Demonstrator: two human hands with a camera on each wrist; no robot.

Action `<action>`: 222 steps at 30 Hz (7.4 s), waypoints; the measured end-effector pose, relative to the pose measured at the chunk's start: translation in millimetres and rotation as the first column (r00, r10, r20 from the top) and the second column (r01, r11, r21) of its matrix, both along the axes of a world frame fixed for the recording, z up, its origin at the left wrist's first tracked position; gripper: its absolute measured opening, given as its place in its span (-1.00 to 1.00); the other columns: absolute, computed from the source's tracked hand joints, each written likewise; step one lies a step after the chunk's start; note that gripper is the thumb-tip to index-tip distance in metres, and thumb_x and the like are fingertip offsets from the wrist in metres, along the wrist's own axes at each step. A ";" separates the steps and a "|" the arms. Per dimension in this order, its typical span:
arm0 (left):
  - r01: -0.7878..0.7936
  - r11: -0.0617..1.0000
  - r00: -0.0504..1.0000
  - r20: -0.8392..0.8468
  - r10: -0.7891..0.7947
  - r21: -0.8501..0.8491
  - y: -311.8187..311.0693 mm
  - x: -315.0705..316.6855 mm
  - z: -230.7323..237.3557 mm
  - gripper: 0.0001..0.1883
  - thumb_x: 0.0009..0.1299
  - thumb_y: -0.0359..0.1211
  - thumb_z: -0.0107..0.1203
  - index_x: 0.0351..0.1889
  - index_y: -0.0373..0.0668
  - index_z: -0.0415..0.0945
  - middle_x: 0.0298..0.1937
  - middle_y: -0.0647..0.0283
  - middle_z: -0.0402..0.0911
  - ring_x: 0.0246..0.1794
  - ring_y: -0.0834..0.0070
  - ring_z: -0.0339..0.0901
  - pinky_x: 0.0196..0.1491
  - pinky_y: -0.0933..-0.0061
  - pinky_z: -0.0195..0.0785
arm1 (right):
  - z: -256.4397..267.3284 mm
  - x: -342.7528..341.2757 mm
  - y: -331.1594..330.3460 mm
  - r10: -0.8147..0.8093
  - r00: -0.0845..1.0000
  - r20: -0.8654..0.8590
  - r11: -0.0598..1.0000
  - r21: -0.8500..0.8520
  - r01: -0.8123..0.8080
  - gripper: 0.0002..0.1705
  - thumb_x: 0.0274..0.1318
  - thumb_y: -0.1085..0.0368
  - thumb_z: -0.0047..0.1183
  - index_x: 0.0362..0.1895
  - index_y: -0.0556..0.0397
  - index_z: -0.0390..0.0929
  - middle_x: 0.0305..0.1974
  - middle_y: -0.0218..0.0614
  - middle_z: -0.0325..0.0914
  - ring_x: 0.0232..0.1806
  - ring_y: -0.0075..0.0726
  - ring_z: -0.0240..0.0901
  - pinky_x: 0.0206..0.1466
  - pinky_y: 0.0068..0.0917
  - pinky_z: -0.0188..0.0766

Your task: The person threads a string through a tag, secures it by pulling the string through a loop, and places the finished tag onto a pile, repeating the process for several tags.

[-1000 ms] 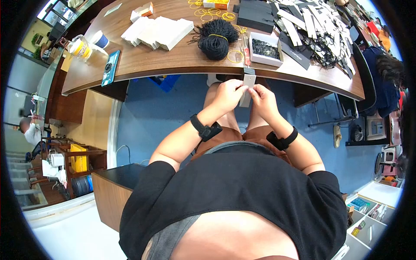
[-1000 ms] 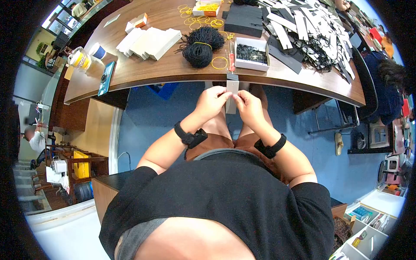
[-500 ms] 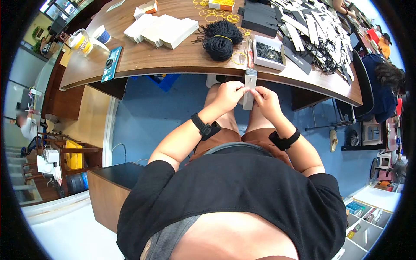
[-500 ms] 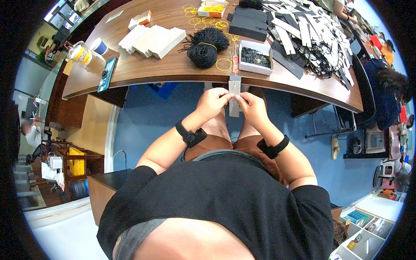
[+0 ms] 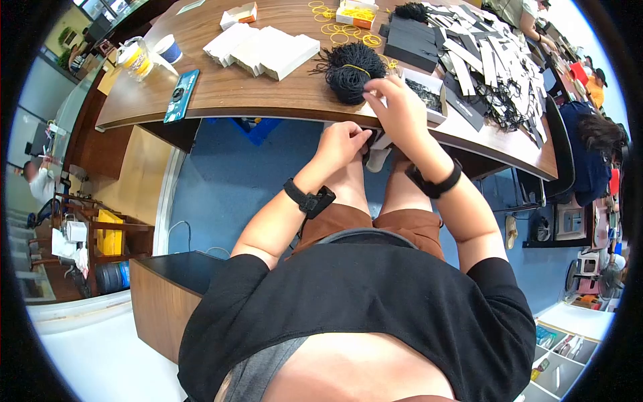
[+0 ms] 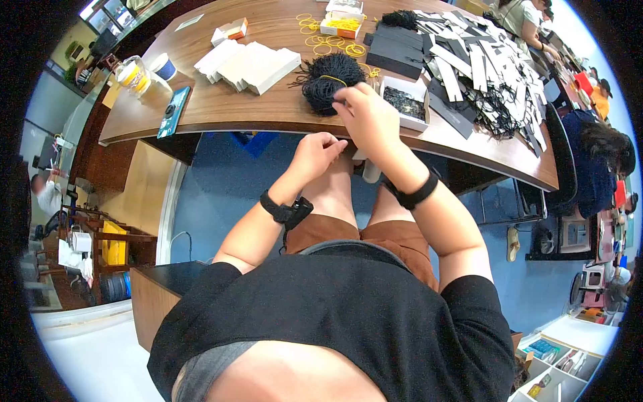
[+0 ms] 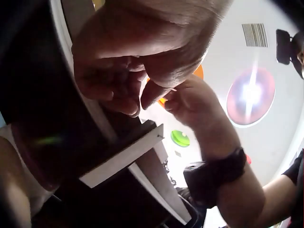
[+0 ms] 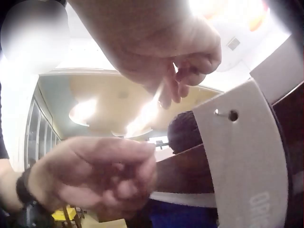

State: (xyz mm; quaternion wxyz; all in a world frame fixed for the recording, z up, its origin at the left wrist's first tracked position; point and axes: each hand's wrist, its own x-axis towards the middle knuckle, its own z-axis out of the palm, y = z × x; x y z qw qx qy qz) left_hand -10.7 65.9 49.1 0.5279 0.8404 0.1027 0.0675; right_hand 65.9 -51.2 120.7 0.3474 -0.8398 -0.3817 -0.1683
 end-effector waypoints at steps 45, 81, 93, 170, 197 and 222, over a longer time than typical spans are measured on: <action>0.337 0.859 0.941 0.171 -0.293 -0.384 -53.8 -35.0 25.8 -0.80 0.36 -0.42 -0.03 -0.30 -0.38 0.57 -0.44 0.23 0.61 -0.53 0.65 0.46 -0.43 0.62 0.35 | -25.1 -25.0 -87.9 0.659 -0.121 -0.742 0.747 0.628 0.218 -0.64 0.23 0.17 -0.05 -0.03 0.16 0.50 -0.15 -0.29 0.56 -0.19 -0.48 0.43 -0.14 -0.56 0.31; 0.197 0.763 0.972 0.225 -0.070 -0.615 -41.0 -5.6 23.5 -0.92 0.30 -0.47 0.10 -0.35 -0.29 0.58 -0.43 0.31 0.58 -0.42 0.70 0.43 -0.31 0.69 0.27 | -17.0 80.1 -91.7 -0.224 0.947 0.231 0.919 -0.273 0.284 -0.87 -0.10 0.19 0.15 -0.46 -0.09 0.65 -0.39 -0.31 0.56 -0.25 -0.14 0.44 -0.11 -0.20 0.31; 0.152 0.794 0.965 0.263 0.011 -0.589 -40.2 -6.4 20.3 -0.88 0.30 -0.45 0.13 -0.27 -0.32 0.58 -0.37 0.30 0.60 -0.37 0.69 0.44 -0.26 0.66 0.30 | -7.8 73.5 -93.3 -0.251 0.967 0.050 0.967 -0.033 0.253 -0.89 -0.05 0.28 0.11 -0.41 0.00 0.61 -0.46 -0.24 0.56 -0.41 -0.19 0.49 -0.24 -0.41 0.35; -0.017 0.199 0.942 -0.082 -0.324 -0.980 -24.7 -24.3 33.3 -0.81 0.39 -0.33 0.02 -0.21 -0.27 0.52 -0.66 0.53 0.20 -0.73 0.79 0.00 -0.70 0.73 -0.16 | -15.3 -38.2 -106.4 0.429 0.770 0.473 0.902 -0.273 -0.335 -0.76 -0.22 0.28 0.02 -0.35 0.05 0.49 -0.37 -0.39 0.49 -0.36 -0.36 0.40 -0.25 -0.39 0.29; 0.267 0.943 0.914 0.363 -0.182 -0.200 -53.7 -42.3 31.7 -0.91 0.27 -0.58 0.07 -0.27 -0.33 0.49 -0.32 0.29 0.52 -0.31 0.65 0.48 -0.24 0.66 0.35 | -24.2 -31.2 -106.2 0.625 -0.291 -0.724 0.766 0.642 0.048 -0.81 0.19 0.21 0.03 -0.37 0.05 0.53 -0.55 -0.50 0.37 -0.52 -0.59 0.22 -0.41 -0.64 0.17; 0.235 0.840 0.912 0.410 -0.017 -0.489 -68.2 -37.0 34.7 -0.91 0.32 -0.55 0.07 -0.23 -0.35 0.50 -0.32 0.28 0.57 -0.35 0.66 0.49 -0.24 0.65 0.38 | -44.6 -67.5 -70.9 0.665 0.356 -0.657 0.620 0.751 0.227 -0.54 0.34 0.11 -0.17 -0.66 -0.06 0.26 -0.72 -0.62 0.08 -0.66 -0.66 -0.10 -0.57 -0.63 -0.15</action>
